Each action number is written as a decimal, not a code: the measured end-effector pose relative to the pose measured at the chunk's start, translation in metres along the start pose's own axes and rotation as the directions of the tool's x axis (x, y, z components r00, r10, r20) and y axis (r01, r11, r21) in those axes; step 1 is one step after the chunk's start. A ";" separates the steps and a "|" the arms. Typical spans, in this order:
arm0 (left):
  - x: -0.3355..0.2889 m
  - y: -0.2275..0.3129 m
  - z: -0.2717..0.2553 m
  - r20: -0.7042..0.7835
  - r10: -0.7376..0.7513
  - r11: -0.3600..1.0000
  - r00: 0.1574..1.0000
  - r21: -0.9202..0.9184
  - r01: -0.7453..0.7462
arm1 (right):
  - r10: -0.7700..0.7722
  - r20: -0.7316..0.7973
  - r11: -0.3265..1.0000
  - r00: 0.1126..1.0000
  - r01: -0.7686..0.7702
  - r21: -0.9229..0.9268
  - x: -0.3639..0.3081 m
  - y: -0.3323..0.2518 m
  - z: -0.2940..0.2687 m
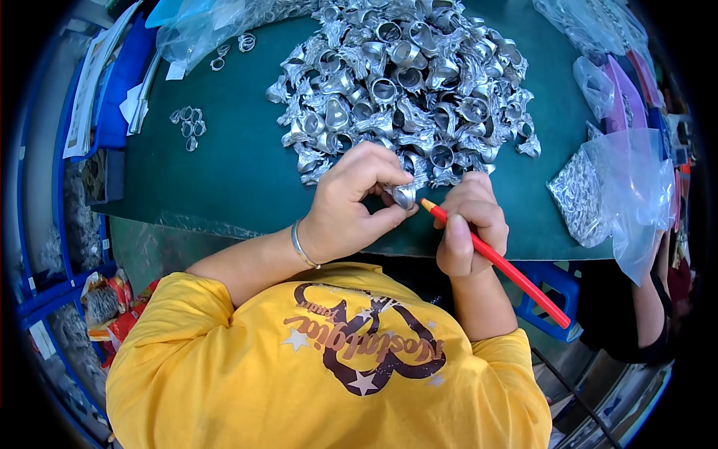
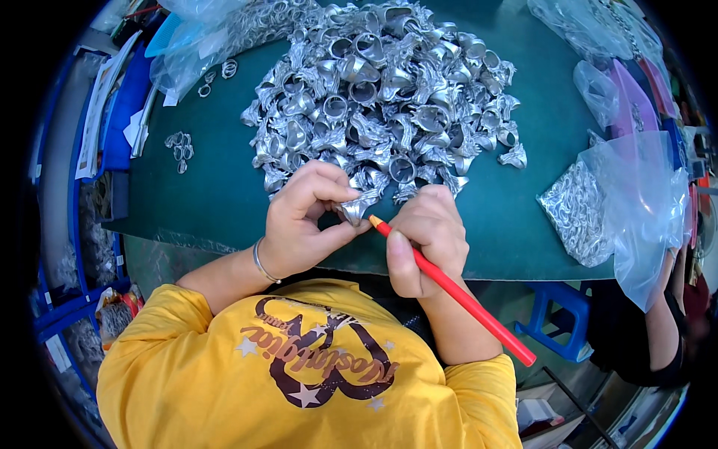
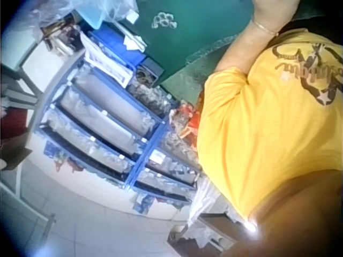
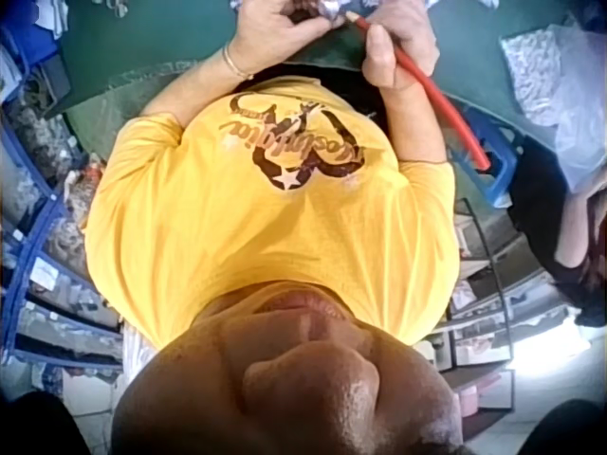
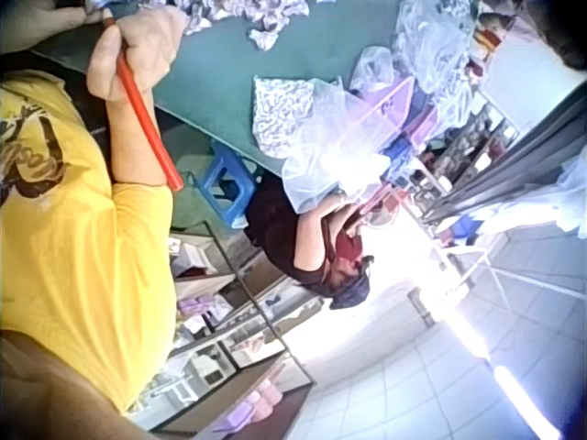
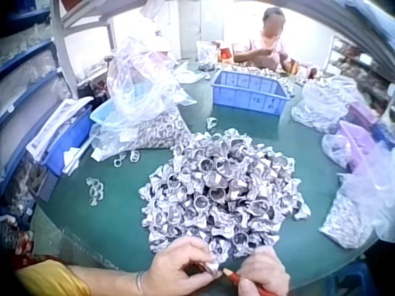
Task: The person picks up individual silver-colored metal castings one at a time from a large pile on a green table and uses a tool with a red handle to scrape or clean the inner surfaces of each part.
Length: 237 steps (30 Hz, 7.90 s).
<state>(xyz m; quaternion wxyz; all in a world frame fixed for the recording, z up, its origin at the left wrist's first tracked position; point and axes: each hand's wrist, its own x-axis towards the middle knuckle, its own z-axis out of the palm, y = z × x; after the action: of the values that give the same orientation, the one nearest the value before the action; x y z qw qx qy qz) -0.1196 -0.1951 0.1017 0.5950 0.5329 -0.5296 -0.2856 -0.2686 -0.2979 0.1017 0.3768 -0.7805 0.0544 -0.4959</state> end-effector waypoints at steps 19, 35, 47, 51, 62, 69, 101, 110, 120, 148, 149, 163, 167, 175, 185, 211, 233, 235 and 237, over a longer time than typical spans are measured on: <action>-0.002 0.003 0.004 -0.043 -0.224 0.962 0.974 -0.168 0.214 | -0.022 -0.039 0.997 0.999 0.025 0.076 0.003 -0.001 0.002; -0.001 0.000 0.005 -0.052 -0.101 0.986 0.994 -0.140 0.093 | 0.055 -0.102 0.997 0.993 -0.049 0.060 0.002 0.001 0.003; 0.000 0.006 -0.002 -0.040 0.014 0.999 0.999 0.037 -0.013 | 0.382 -0.082 0.913 0.921 -0.362 0.188 -0.003 0.000 0.014; 0.003 0.006 -0.003 -0.043 0.115 0.992 0.992 0.053 -0.113 | 0.430 -0.115 0.871 0.895 -0.378 0.313 -0.001 -0.004 0.012; -0.003 -0.001 -0.006 0.035 -0.174 0.880 0.984 -0.442 0.172 | 0.039 -0.075 0.999 0.996 -0.036 0.032 0.006 -0.005 0.013; 0.105 0.052 -0.091 -0.176 0.771 0.544 0.612 0.682 -0.489 | 0.176 -0.201 0.984 0.964 -0.174 0.024 0.000 -0.003 0.009; 0.024 0.028 -0.020 -0.044 0.032 0.961 0.999 0.274 -0.019 | 0.122 -0.176 0.992 0.977 -0.114 0.053 0.004 0.002 0.022; 0.016 0.029 -0.017 0.209 -0.408 0.813 0.889 -0.360 0.458 | 0.053 -0.103 0.997 0.993 -0.046 0.064 0.000 0.002 0.017; 0.009 0.011 -0.017 0.110 -0.339 0.923 0.934 -0.156 0.353 | -0.058 -0.098 0.984 0.994 0.040 -0.174 0.007 -0.001 0.005; 0.009 0.008 -0.012 0.121 -0.268 0.920 0.956 -0.264 0.291 | -0.017 -0.053 0.998 0.998 0.020 0.063 0.005 -0.002 0.006; 0.009 0.007 -0.012 0.119 -0.268 0.920 0.956 -0.264 0.291 | -0.017 -0.052 0.998 0.998 0.021 0.065 0.004 0.000 0.009; 0.009 0.014 -0.014 0.076 -0.217 0.973 0.973 -0.062 0.222 | -0.024 -0.087 0.987 0.996 0.010 -0.157 0.008 0.005 0.019; 0.006 0.009 -0.010 0.004 -0.109 0.993 0.994 -0.039 0.109 | 0.130 -0.169 0.986 0.977 -0.145 -0.077 0.006 -0.002 0.015; 0.005 0.004 -0.010 0.018 -0.027 0.987 0.999 0.158 0.024 | 0.142 -0.083 0.946 0.986 -0.111 0.306 -0.004 -0.002 0.010; 0.005 0.005 -0.011 0.044 0.043 0.971 0.998 0.232 -0.052 | 0.152 -0.002 0.961 0.988 -0.148 0.232 -0.003 -0.002 0.011; -0.002 -0.006 -0.009 0.003 -0.055 0.905 0.999 -0.423 0.051 | 0.325 -0.035 0.913 0.945 -0.304 0.273 -0.001 0.001 0.017; 0.001 0.002 -0.014 -0.002 0.126 0.959 0.992 -0.254 -0.123 | 0.306 -0.006 0.930 0.952 -0.298 0.217 0.000 0.000 0.019; 0.002 0.003 -0.013 -0.017 0.130 0.957 0.991 -0.260 -0.130 | 0.303 0.013 0.931 0.953 -0.299 0.209 -0.001 0.000 0.019; 0.003 0.005 -0.015 -0.032 0.133 0.954 0.991 -0.266 -0.136 | 0.301 0.031 0.932 0.953 -0.301 0.202 -0.002 0.000 0.019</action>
<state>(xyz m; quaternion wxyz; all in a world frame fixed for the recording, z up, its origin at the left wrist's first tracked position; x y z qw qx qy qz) -0.1056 -0.1914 0.1096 0.6832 0.4123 -0.5170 -0.3097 -0.2540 -0.2873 0.0961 0.5264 -0.7199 0.1225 -0.4356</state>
